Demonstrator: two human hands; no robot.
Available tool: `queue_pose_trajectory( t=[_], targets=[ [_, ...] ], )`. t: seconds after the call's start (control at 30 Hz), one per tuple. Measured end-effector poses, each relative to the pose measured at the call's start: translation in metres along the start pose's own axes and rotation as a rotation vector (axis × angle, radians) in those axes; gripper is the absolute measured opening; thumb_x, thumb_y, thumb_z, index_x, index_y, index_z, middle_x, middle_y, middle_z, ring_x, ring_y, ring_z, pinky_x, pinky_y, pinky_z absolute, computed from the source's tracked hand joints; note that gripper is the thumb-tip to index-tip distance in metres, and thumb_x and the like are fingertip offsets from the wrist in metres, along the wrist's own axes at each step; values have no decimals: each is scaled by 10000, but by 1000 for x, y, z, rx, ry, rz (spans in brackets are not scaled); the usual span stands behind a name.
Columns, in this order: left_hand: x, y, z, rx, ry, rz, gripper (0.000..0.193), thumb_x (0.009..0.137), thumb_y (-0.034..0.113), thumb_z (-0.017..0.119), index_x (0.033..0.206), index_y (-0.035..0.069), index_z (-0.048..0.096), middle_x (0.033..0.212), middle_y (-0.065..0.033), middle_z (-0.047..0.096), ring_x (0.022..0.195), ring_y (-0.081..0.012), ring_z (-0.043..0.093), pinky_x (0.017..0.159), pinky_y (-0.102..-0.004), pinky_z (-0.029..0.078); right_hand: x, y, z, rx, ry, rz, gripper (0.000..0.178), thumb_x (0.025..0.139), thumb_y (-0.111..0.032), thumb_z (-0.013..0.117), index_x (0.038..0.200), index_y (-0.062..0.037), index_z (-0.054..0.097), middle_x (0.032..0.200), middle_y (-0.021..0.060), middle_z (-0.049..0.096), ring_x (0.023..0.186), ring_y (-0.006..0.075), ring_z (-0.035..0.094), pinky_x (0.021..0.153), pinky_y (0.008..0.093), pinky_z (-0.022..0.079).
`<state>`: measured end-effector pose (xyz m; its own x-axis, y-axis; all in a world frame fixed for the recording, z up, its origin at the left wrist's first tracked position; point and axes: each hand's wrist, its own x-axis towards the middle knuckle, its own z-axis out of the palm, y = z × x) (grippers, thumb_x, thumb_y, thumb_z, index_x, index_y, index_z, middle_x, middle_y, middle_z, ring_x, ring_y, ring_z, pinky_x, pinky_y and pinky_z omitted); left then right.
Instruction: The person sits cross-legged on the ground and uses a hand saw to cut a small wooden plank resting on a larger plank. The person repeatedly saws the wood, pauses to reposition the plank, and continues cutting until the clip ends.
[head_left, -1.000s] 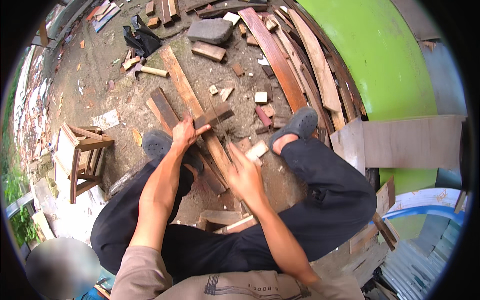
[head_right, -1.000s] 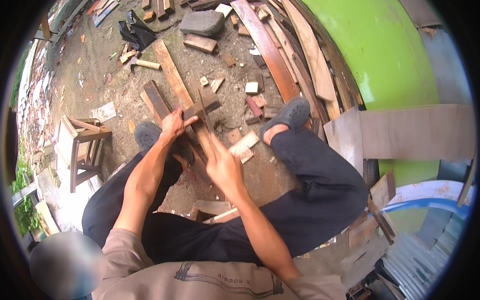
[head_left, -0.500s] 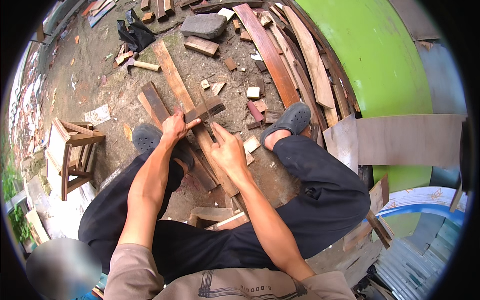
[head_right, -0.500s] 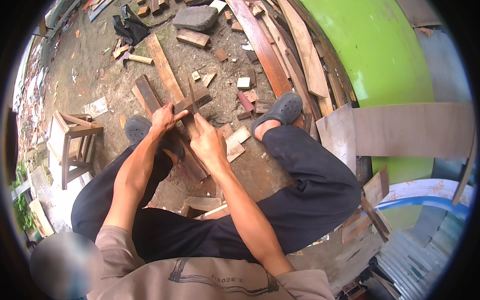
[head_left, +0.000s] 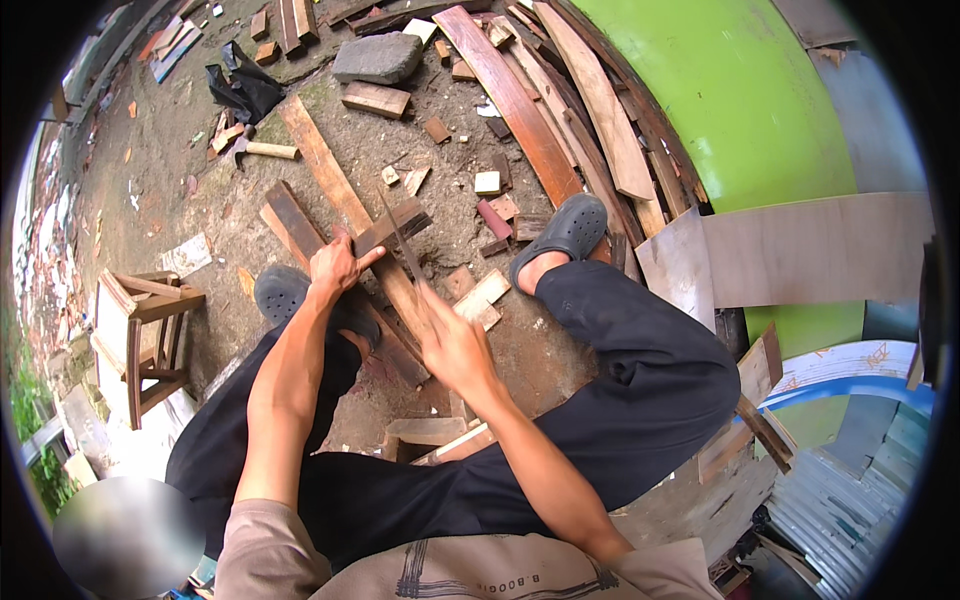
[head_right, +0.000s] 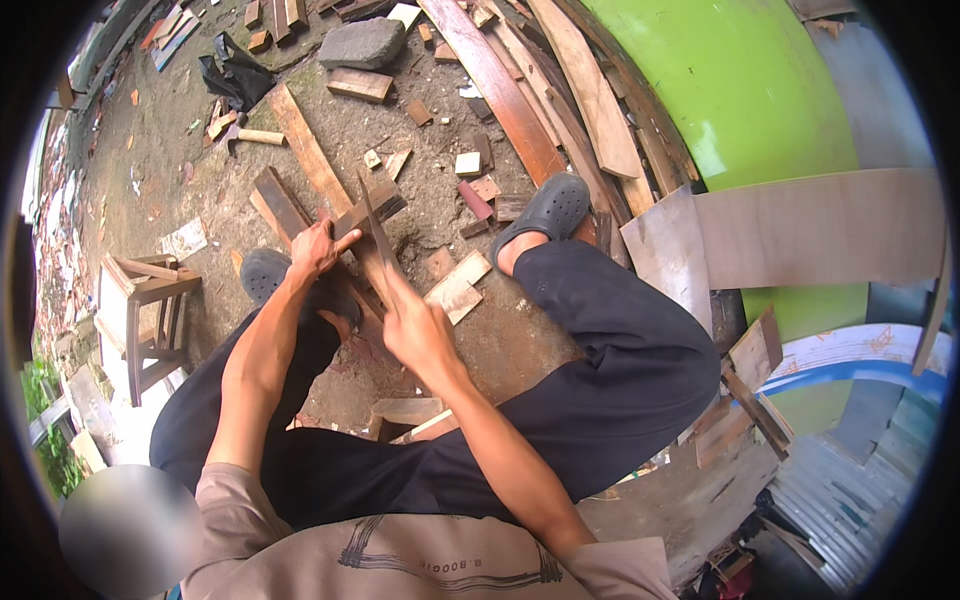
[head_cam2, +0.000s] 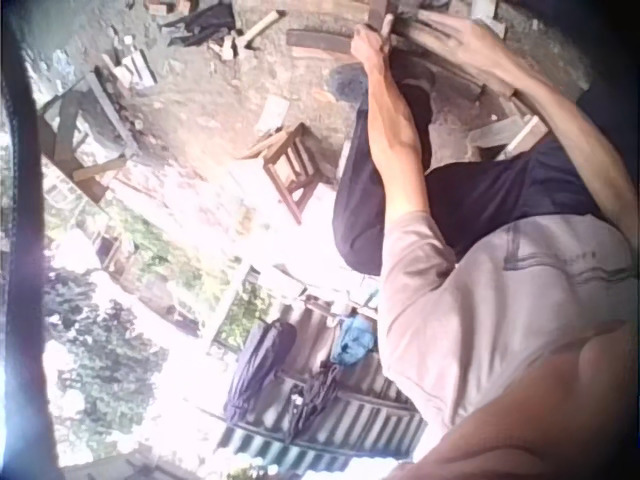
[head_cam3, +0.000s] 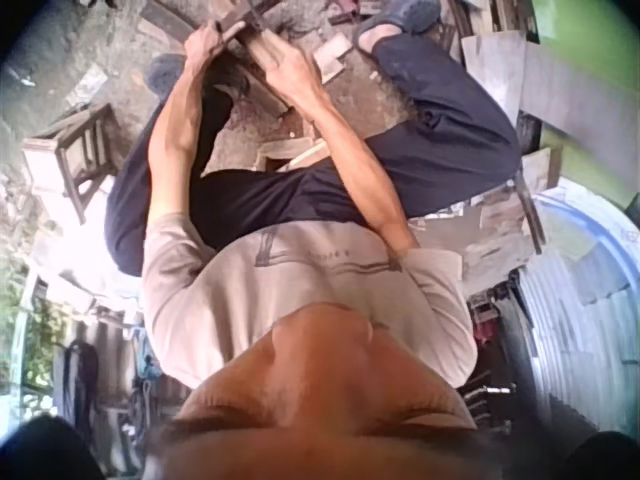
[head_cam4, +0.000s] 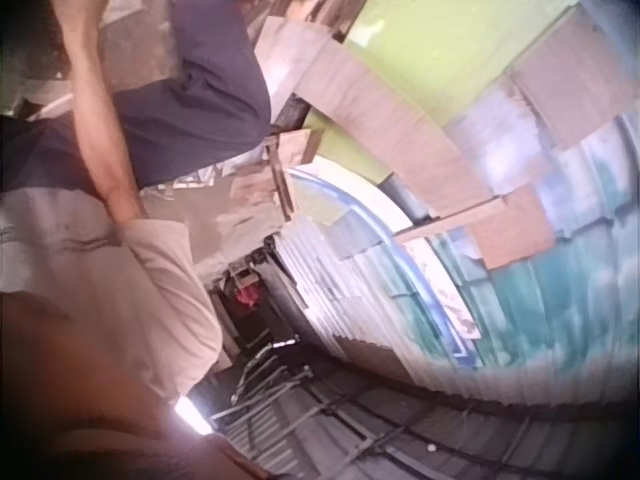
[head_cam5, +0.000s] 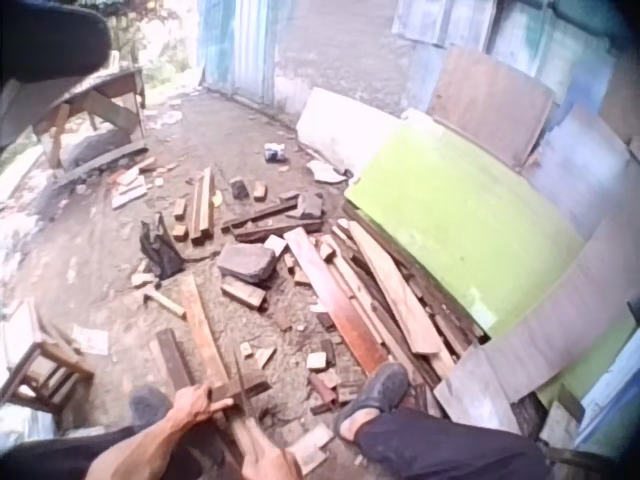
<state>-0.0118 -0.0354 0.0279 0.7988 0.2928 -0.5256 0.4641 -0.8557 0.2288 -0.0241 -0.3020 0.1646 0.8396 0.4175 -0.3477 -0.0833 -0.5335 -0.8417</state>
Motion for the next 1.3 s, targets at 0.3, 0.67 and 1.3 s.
queue_pose_trajectory(
  t=[0.3,0.67,1.3],
  targets=[
    [-3,7,5,-12,60,-3,1038,826,882,490,1220,-70,611,1153,-296,692,1088,-450,678,941,-521,532,35,-19,20,-126,10,76,641,848,-82,588,1485,-133,526,729,318,660,728,497,686,680,559,549],
    [-3,12,7,-42,54,-62,1059,824,865,522,1261,-97,584,1260,-313,639,1176,-470,615,993,-524,503,37,-44,-6,-96,-62,154,624,817,-30,570,1440,-37,562,920,318,685,788,424,711,728,458,557],
    [-9,4,20,-37,33,-97,1116,832,860,512,1365,-121,505,1324,-301,588,1234,-449,573,1025,-517,495,-12,-63,-20,-96,-89,167,595,840,-47,569,1435,-42,560,951,326,689,843,456,713,747,470,557]
  ],
)
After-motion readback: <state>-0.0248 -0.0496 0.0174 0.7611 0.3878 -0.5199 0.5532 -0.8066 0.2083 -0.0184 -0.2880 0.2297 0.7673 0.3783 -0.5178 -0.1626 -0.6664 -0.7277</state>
